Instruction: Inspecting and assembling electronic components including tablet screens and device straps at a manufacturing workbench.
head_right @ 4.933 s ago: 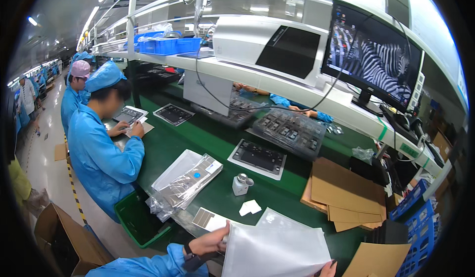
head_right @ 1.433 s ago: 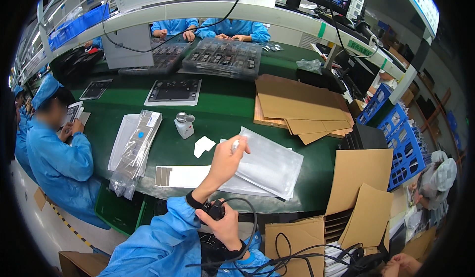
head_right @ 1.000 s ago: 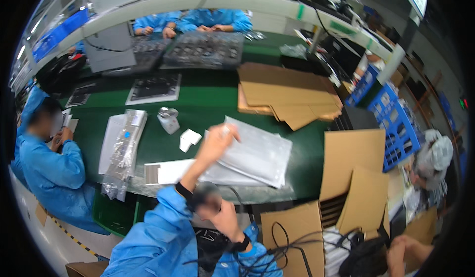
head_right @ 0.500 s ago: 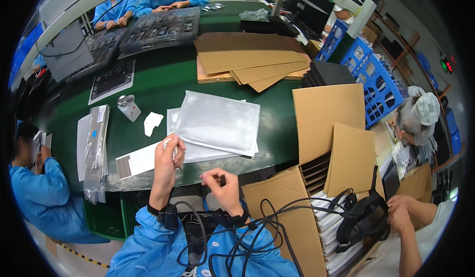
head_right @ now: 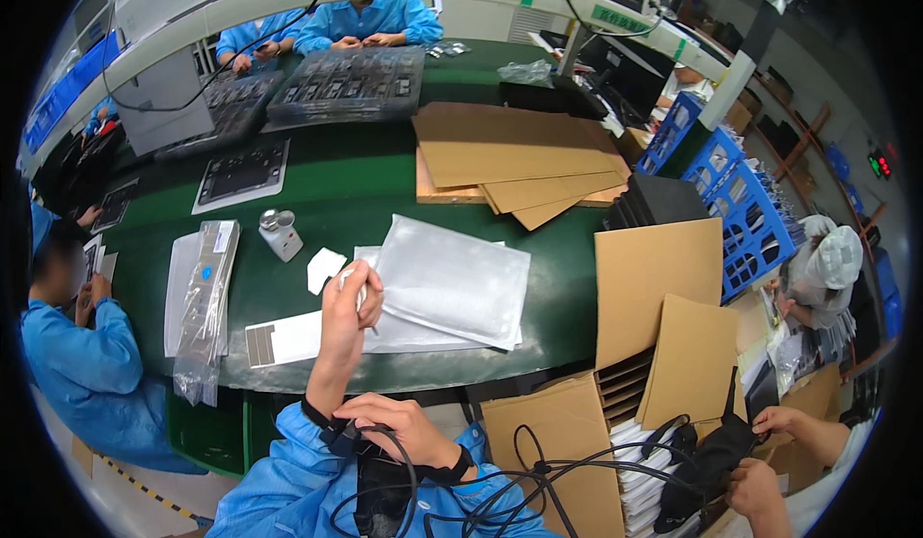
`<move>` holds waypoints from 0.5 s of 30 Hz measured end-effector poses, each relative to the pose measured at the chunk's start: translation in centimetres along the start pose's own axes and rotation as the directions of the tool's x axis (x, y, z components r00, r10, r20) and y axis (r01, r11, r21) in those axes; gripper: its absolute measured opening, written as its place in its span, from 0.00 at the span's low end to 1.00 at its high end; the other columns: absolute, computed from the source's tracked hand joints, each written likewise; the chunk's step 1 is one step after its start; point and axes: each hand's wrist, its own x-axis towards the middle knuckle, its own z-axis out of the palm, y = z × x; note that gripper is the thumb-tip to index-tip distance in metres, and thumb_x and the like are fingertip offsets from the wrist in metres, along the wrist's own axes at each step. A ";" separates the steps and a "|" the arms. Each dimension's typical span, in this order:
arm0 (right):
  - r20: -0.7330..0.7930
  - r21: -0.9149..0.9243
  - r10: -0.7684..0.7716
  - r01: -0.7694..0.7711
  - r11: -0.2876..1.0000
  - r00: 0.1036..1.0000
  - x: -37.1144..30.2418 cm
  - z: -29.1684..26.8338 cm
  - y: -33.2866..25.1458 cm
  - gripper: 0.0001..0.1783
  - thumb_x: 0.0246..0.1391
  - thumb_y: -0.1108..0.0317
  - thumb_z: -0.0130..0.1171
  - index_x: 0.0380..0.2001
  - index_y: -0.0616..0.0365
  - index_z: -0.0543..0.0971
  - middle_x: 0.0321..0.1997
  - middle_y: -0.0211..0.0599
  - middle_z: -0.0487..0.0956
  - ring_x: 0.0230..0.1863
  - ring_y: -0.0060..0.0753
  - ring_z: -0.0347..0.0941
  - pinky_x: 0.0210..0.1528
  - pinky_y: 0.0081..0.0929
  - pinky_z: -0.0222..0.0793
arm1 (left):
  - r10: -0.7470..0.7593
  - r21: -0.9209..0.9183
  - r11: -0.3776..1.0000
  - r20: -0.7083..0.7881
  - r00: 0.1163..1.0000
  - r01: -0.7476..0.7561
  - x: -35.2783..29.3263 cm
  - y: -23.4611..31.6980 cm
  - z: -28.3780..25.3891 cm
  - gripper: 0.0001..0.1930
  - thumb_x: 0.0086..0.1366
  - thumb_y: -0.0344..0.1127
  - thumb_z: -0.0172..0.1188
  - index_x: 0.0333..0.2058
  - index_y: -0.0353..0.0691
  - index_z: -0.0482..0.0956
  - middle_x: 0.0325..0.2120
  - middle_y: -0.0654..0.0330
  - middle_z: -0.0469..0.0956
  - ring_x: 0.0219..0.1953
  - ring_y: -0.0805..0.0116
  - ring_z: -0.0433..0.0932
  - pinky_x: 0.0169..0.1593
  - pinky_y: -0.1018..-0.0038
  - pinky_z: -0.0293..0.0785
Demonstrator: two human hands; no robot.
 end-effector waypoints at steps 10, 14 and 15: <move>-0.908 -0.416 -0.165 -0.782 0.465 0.386 -2.3 -16.2 6.9 0.16 0.55 0.58 0.61 0.34 0.64 0.81 0.33 0.47 0.81 0.32 0.47 0.78 0.37 0.36 0.73 | 0.223 0.988 0.143 0.020 0.975 -0.053 2.6 -2.3 -8.1 0.13 0.66 0.40 0.53 0.32 0.35 0.76 0.22 0.40 0.77 0.30 0.38 0.76 0.32 0.50 0.68; -0.911 -0.291 0.133 -0.836 0.466 0.391 -0.1 -16.7 6.3 0.21 0.48 0.53 0.66 0.35 0.62 0.81 0.32 0.48 0.80 0.36 0.51 0.78 0.40 0.40 0.73 | 0.238 0.965 0.239 0.047 0.970 -0.105 -1.7 -3.0 -6.6 0.12 0.66 0.37 0.53 0.29 0.33 0.73 0.21 0.40 0.75 0.27 0.37 0.74 0.29 0.52 0.65; -0.909 -0.327 0.072 -0.810 0.487 0.410 -0.1 -16.8 6.6 0.19 0.47 0.56 0.67 0.34 0.62 0.81 0.31 0.47 0.80 0.35 0.51 0.78 0.39 0.39 0.73 | 0.241 0.941 0.305 0.070 0.968 -0.144 -3.3 -4.0 -7.2 0.11 0.65 0.35 0.54 0.29 0.33 0.74 0.20 0.39 0.74 0.26 0.38 0.74 0.28 0.54 0.65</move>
